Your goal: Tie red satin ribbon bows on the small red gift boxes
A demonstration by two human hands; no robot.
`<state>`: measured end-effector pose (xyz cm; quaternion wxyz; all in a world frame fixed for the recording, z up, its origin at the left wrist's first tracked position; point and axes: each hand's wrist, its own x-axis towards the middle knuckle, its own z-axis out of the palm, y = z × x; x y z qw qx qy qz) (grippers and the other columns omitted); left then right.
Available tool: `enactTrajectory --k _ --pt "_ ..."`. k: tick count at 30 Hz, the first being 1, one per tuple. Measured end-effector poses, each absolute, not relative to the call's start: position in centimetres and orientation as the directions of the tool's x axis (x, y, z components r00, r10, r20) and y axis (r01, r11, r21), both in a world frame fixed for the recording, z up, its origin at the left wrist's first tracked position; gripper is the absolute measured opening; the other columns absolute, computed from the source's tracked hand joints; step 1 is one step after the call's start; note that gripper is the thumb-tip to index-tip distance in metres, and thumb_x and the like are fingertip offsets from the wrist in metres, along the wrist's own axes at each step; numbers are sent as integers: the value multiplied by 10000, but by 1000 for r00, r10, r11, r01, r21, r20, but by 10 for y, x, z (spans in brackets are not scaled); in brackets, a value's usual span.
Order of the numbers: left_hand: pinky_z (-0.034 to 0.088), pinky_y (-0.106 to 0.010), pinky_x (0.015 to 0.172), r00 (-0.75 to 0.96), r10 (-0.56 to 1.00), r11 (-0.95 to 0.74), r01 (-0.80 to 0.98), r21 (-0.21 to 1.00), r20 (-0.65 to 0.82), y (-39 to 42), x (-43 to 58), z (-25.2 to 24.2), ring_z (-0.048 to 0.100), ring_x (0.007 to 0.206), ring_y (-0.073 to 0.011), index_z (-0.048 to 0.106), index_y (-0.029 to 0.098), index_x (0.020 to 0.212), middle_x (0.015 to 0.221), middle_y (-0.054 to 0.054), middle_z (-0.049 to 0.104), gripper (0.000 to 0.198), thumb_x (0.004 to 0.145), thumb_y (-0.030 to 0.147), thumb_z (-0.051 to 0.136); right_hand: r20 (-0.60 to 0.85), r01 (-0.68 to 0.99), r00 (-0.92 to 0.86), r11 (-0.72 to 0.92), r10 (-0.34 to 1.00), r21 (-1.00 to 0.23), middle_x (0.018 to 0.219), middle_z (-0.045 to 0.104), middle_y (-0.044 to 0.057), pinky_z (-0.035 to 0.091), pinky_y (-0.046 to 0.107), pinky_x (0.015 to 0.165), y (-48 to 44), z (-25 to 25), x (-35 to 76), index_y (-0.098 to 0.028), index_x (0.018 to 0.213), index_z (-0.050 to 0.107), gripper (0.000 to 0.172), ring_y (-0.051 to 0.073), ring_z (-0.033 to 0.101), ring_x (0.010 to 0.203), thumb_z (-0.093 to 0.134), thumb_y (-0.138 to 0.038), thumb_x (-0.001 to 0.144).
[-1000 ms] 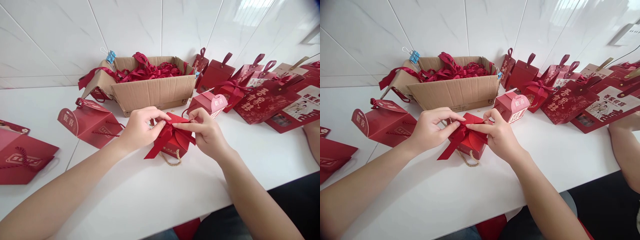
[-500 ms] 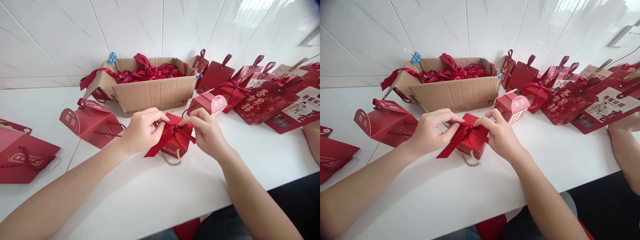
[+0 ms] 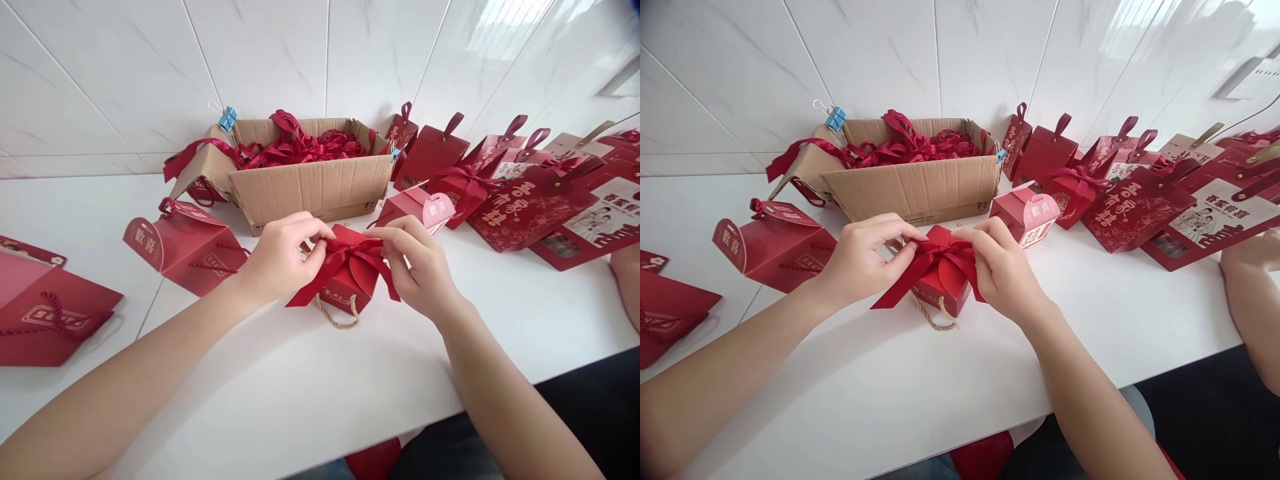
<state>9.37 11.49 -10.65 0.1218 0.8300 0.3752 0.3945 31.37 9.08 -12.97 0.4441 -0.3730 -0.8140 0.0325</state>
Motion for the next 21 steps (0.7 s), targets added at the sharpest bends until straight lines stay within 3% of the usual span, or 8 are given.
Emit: enactTrajectory --k 4,7,11,21 --pt "509 -285 720 386 789 -614 475 630 478 113 98 -103 623 894 -170 704 198 886 986 -38 661 248 774 100 505 749 551 -250 726 614 -411 915 589 58 529 297 639 90 -128 310 -222 1064 620 314 158 613 813 446 -31 886" --pt "504 -316 782 341 828 -559 448 697 445 111 108 -104 621 933 -181 718 206 888 1013 -43 651 180 833 205 547 776 536 -208 733 596 -419 907 624 47 537 293 649 90 -126 307 -223 1034 627 285 153 632 807 488 -31 877" --pt "487 -363 865 326 836 -548 463 697 441 109 122 -110 614 938 -196 732 218 875 958 -40 659 144 816 320 649 790 531 -198 741 581 -411 903 650 40 539 280 636 91 -126 305 -225 1010 631 270 152 631 815 516 -27 867" --pt "448 -393 915 315 842 -538 558 632 439 108 125 -118 552 977 -209 687 215 738 948 -23 645 40 751 211 649 782 537 -148 713 605 -450 882 612 50 546 296 609 93 -132 303 -226 930 605 221 162 619 798 460 -64 890"
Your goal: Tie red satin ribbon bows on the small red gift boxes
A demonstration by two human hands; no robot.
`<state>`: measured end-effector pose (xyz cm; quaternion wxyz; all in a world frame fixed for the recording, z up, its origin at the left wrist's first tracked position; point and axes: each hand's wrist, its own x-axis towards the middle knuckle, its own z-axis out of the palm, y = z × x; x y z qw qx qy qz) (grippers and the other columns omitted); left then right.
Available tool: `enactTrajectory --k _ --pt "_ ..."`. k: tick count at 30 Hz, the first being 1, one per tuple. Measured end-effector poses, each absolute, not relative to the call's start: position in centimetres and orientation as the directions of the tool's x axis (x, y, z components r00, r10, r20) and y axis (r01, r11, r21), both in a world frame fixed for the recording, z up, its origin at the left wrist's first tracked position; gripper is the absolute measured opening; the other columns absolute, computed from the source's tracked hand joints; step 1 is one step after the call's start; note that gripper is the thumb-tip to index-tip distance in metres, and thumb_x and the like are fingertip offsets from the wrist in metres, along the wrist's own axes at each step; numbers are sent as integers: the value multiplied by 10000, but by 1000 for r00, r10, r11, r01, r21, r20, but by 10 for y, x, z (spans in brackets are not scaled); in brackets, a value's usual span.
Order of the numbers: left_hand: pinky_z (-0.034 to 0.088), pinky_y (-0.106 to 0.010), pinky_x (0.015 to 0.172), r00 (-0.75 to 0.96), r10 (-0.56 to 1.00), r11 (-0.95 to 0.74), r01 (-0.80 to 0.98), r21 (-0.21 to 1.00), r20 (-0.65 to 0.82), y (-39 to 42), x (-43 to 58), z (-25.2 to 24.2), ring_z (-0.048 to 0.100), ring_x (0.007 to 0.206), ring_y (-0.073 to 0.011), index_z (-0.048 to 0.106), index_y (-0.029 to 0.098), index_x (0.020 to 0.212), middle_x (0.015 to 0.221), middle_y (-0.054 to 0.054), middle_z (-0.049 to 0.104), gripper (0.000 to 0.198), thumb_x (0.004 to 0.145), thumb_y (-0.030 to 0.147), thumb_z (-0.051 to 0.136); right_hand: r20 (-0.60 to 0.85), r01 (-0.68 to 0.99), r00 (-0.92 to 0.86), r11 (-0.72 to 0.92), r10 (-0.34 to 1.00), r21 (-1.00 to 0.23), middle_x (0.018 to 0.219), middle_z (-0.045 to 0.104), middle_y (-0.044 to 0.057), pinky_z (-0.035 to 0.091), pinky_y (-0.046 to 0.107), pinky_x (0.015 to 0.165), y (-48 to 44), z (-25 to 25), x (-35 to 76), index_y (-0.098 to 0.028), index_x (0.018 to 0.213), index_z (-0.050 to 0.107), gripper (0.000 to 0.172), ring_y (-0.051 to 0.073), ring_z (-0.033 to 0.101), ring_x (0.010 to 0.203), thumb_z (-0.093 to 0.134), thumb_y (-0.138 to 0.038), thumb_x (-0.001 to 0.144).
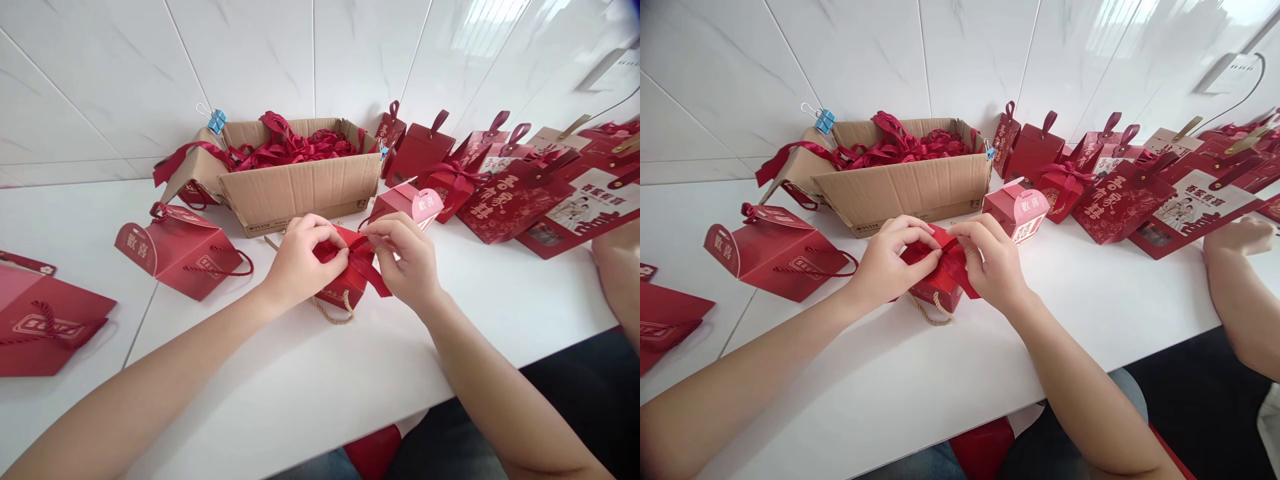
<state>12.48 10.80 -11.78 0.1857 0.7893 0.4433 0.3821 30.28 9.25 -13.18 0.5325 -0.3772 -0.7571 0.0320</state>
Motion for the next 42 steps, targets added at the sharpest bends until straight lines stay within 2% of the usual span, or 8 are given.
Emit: enactTrajectory --k 6,16,25,28,30,33,37,42 --pt "452 -406 909 340 831 -555 562 614 440 108 123 -119 535 991 -224 651 203 713 959 -33 632 44 739 181 623 777 556 -120 690 618 -463 835 606 44 538 324 627 95 -133 304 -224 865 572 171 171 608 769 454 -104 895" --pt "435 -412 927 370 832 -554 577 600 413 107 122 -116 522 1000 -226 634 194 719 972 -40 606 49 750 175 600 798 579 -122 695 591 -426 768 567 24 493 309 606 98 -133 310 -227 800 492 180 170 576 740 447 -58 842" --pt "447 -403 913 364 817 -576 555 601 448 105 121 -119 540 977 -217 634 196 727 956 -44 612 54 767 186 599 762 473 -18 677 647 -564 738 540 2 476 297 606 100 -136 313 -235 727 372 210 157 570 724 522 -133 833" --pt "452 -388 905 357 811 -585 520 622 464 107 118 -119 560 972 -211 649 197 761 960 -46 624 55 788 237 621 739 455 -77 683 669 -571 766 540 14 476 309 625 101 -137 312 -228 770 435 137 161 553 733 501 -131 842" --pt "474 -365 852 336 833 -552 465 692 440 111 114 -117 590 932 -200 658 202 847 955 -45 651 116 821 306 612 703 450 -90 659 705 -603 804 556 27 487 327 657 101 -137 311 -222 828 494 86 169 559 759 478 -143 857" --pt "495 -333 762 318 865 -492 379 784 389 120 105 -113 617 869 -189 659 196 881 918 -51 672 203 872 358 538 674 434 -50 623 737 -650 938 576 61 509 374 760 99 -136 308 -220 914 580 154 192 587 889 439 -167 885" --pt "501 -323 768 475 758 -627 339 702 447 132 91 -112 616 863 -184 670 187 806 928 -57 664 160 838 310 572 676 442 -19 613 736 -655 1087 566 92 505 425 868 92 -131 302 -233 927 659 179 231 575 1058 484 -216 896" --pt "517 -305 755 544 671 -720 316 618 504 138 85 -116 617 830 -164 667 193 851 937 -62 662 110 813 277 608 720 584 -89 622 688 -522 1187 578 93 474 491 908 87 -129 292 -260 890 715 101 273 553 1083 624 -260 846"
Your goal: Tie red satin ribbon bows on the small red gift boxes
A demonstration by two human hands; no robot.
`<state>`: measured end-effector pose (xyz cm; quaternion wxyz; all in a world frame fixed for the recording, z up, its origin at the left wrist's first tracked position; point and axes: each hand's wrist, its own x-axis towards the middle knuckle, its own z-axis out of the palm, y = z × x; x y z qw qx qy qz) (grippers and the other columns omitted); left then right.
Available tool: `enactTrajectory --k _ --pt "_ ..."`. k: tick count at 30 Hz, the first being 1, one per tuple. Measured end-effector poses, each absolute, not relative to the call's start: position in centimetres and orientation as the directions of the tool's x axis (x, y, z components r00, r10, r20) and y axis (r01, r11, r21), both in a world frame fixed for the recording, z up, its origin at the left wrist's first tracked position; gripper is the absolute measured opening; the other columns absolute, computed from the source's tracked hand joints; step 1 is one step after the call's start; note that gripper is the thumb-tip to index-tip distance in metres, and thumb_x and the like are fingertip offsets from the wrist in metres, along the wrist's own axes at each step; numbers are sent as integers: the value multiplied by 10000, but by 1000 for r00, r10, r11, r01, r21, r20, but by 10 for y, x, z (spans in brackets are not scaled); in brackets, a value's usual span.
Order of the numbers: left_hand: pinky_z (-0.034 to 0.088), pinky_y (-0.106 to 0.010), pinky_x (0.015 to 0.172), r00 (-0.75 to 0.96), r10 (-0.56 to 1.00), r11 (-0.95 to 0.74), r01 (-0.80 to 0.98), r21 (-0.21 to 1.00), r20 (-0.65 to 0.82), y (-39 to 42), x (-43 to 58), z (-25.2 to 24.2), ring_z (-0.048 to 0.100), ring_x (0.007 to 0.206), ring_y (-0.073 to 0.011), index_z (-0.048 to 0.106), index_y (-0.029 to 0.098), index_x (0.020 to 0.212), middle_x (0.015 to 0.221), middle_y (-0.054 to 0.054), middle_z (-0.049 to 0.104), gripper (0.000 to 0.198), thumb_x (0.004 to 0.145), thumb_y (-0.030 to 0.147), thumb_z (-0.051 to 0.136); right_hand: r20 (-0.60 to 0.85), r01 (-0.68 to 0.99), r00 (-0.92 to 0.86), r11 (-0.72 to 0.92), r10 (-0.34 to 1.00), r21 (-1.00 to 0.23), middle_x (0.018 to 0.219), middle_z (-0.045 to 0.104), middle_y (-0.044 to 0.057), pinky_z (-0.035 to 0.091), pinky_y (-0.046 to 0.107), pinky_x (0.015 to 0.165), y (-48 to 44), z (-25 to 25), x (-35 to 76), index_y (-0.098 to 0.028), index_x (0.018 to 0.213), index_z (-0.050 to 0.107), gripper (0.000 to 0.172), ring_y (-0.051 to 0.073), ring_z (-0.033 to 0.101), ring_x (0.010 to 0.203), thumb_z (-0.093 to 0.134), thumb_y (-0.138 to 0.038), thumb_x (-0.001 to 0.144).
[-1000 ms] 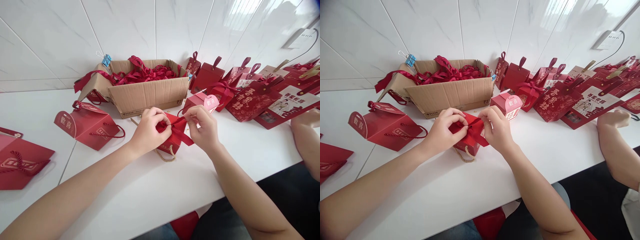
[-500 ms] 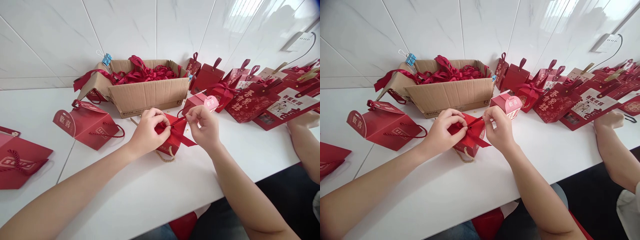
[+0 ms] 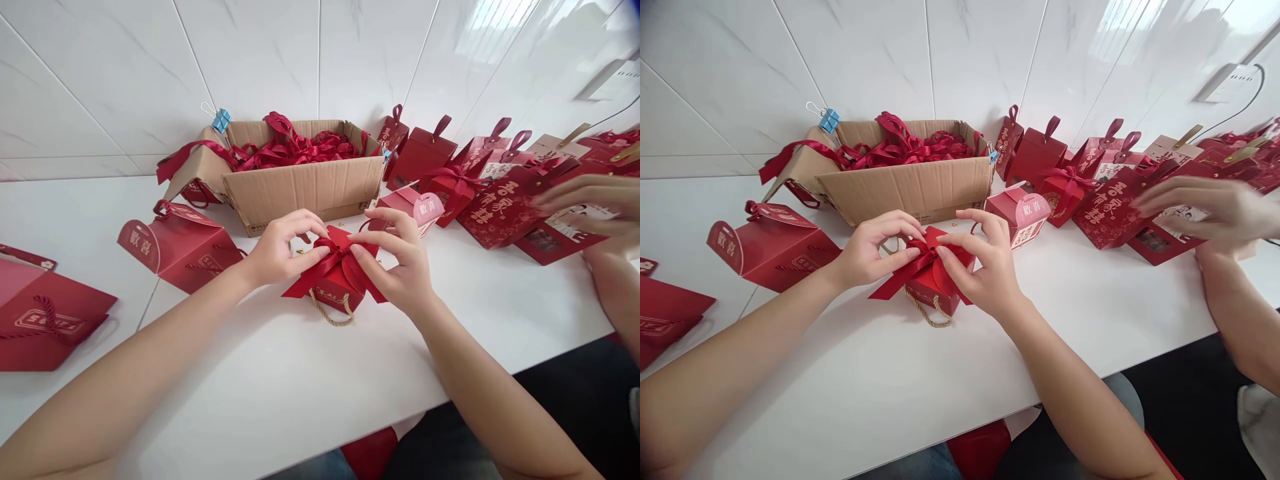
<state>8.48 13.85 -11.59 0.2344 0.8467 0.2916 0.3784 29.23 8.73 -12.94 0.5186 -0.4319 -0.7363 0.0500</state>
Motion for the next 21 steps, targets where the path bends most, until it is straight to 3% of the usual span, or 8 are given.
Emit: enactTrajectory --k 6,17,21 --pt "525 -281 738 511 679 -722 339 603 526 139 88 -117 628 817 -157 654 192 772 907 -61 678 131 817 306 606 660 674 -132 555 740 -487 1273 568 88 425 572 957 89 -136 287 -274 870 736 89 321 489 1180 658 -282 830" --pt "538 -251 642 452 745 -656 368 659 490 139 89 -118 626 765 -150 658 165 758 851 -56 663 114 795 269 630 595 652 -196 557 779 -514 1267 568 95 391 578 996 91 -136 285 -227 756 659 52 320 454 1229 639 -213 802" --pt "534 -250 642 455 765 -627 362 690 456 138 87 -115 624 791 -159 644 170 774 852 -53 650 141 786 310 631 603 614 -186 571 776 -546 1248 585 93 385 540 1013 96 -135 295 -240 862 668 67 292 486 1211 611 -275 852"
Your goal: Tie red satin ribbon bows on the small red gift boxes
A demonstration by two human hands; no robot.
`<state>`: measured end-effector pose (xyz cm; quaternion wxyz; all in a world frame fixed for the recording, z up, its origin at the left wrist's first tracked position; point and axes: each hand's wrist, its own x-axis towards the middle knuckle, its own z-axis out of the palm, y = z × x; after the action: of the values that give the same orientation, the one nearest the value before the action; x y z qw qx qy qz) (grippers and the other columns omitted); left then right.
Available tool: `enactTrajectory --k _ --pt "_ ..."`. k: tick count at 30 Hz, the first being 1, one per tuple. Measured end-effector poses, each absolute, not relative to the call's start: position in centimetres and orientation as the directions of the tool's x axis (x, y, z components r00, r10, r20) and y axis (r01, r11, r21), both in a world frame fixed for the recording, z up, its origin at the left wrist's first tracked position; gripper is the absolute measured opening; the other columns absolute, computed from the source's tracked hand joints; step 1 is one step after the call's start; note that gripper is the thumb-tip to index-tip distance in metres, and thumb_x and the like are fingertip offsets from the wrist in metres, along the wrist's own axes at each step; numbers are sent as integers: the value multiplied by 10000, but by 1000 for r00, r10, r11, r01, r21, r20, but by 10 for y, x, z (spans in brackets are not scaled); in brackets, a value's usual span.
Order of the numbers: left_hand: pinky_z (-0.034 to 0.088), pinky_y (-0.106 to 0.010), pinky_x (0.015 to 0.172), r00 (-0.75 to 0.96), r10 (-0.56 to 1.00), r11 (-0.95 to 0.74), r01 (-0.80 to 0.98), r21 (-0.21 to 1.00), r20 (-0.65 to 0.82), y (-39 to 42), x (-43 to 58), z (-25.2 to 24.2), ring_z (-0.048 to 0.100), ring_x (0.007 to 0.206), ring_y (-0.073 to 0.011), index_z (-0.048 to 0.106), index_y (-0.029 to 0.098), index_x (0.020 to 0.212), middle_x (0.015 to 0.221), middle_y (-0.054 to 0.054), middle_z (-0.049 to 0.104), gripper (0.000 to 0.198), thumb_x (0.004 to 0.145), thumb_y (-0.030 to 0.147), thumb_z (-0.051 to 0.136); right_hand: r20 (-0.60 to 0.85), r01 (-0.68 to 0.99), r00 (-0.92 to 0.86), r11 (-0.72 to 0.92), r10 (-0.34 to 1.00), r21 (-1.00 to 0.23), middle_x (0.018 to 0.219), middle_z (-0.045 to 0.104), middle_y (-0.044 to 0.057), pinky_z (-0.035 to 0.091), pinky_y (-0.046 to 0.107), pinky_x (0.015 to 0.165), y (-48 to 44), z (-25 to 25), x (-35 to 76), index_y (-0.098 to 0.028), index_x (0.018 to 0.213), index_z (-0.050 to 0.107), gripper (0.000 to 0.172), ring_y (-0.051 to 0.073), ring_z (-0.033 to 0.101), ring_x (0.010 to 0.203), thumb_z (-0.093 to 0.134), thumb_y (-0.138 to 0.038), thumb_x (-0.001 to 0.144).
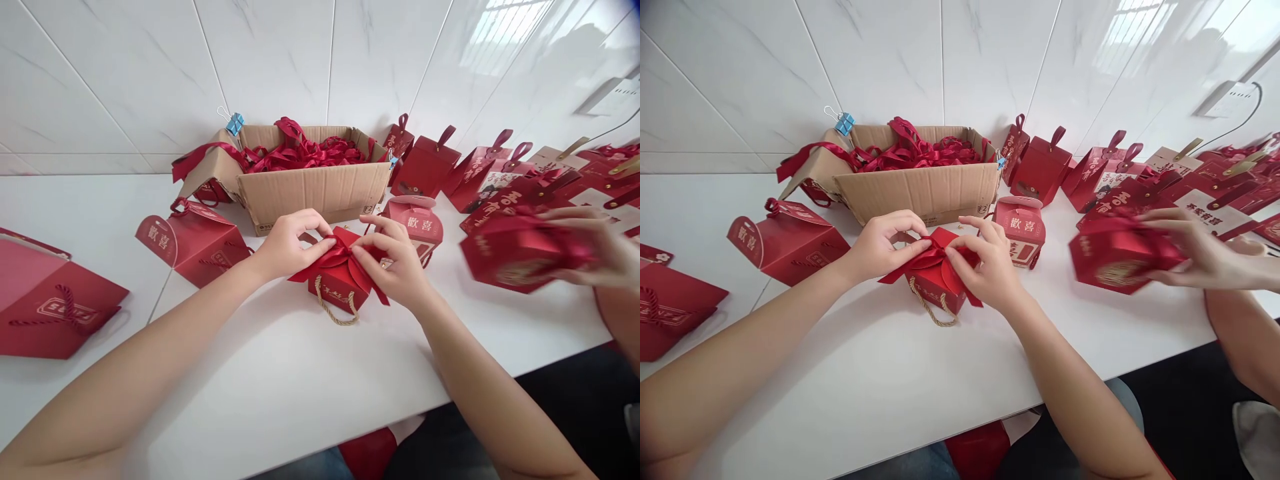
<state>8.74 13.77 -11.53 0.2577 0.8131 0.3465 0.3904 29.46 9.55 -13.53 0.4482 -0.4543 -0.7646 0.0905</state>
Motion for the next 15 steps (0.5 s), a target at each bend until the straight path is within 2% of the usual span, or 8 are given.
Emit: enactTrajectory --k 2,3,4,6,8,10,15 --pt "520 -246 624 466 781 -593 344 728 416 138 86 -113 615 790 -160 619 173 826 860 -49 642 167 775 330 643 597 580 -135 552 791 -599 1120 621 93 450 465 929 98 -132 305 -231 925 650 129 253 563 1076 595 -336 874" --pt "502 -239 593 470 793 -566 336 753 386 138 85 -113 601 753 -152 597 176 833 841 -40 630 186 773 345 645 576 557 -104 527 811 -642 1000 632 79 484 407 832 100 -131 310 -219 905 634 166 222 594 944 586 -376 880" --pt "473 -230 554 471 808 -534 332 778 353 138 85 -112 575 698 -138 573 179 815 800 -27 610 203 781 368 638 533 533 -83 490 842 -690 860 616 52 487 346 711 100 -128 315 -207 846 610 221 185 586 792 574 -422 885" --pt "378 -218 481 470 837 -468 347 813 281 137 86 -112 471 572 -105 499 182 691 660 10 513 307 824 446 583 394 499 -95 386 914 -776 642 507 -5 389 265 518 100 -125 323 -196 702 526 370 120 466 568 542 -517 885" --pt "285 -224 458 456 865 -404 389 828 208 136 88 -111 348 507 -84 392 182 581 556 37 369 464 865 532 500 248 504 -148 289 957 -814 573 432 -28 306 243 465 98 -121 328 -194 645 458 458 95 380 516 525 -588 869" --pt "245 -233 468 436 887 -356 439 825 151 133 92 -111 294 506 -79 343 177 547 536 44 296 531 874 577 465 162 531 -170 229 972 -816 581 430 -27 288 238 472 96 -119 329 -191 642 443 485 92 366 533 522 -620 854" --pt "280 -229 497 404 904 -349 506 789 142 128 96 -111 357 538 -81 462 162 589 578 37 431 436 872 489 516 99 527 -169 175 981 -832 596 432 -27 271 236 481 95 -117 328 -190 640 439 472 90 349 550 567 -600 835"
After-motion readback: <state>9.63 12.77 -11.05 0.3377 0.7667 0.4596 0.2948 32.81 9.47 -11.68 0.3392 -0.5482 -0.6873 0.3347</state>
